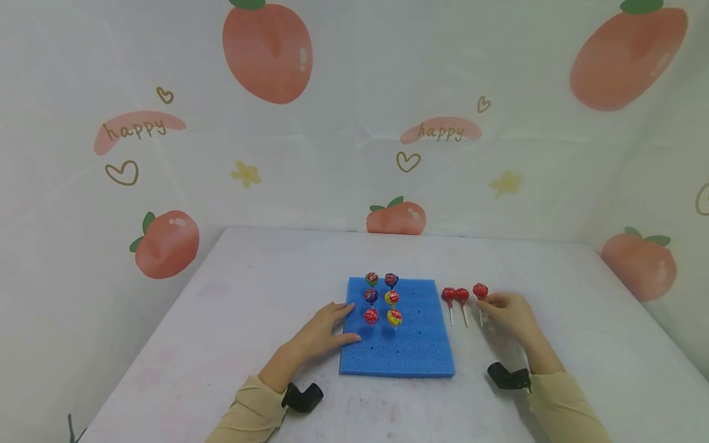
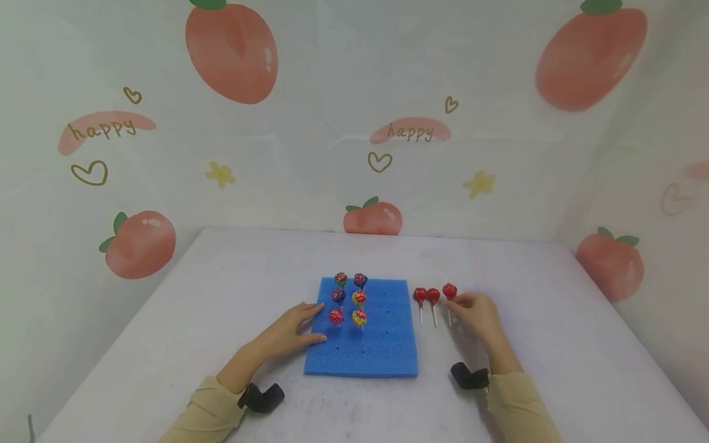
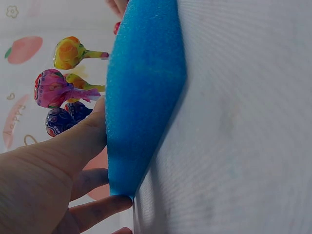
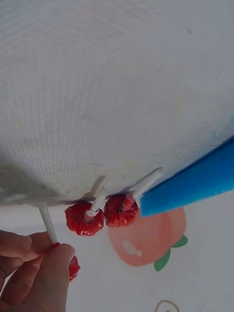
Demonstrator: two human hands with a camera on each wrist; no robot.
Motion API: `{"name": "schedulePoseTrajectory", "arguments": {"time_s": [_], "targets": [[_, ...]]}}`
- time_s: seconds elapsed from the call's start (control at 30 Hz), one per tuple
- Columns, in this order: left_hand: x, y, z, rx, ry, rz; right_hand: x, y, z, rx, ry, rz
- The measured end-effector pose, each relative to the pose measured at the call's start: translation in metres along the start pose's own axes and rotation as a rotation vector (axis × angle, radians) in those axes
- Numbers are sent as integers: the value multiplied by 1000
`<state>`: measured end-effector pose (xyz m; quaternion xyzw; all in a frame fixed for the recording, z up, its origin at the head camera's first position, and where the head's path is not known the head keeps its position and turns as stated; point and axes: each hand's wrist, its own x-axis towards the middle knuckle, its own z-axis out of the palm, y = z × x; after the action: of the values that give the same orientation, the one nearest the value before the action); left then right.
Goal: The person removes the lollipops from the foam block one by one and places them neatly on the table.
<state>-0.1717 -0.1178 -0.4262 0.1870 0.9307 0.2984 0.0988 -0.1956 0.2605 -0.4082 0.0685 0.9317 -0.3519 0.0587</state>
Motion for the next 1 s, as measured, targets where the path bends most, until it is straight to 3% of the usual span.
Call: {"name": "schedulePoseTrajectory", "arguments": {"time_s": [1.0], "targets": [[0, 0, 1, -22, -4, -20, 5, 4, 3, -1, -34, 27]]}}
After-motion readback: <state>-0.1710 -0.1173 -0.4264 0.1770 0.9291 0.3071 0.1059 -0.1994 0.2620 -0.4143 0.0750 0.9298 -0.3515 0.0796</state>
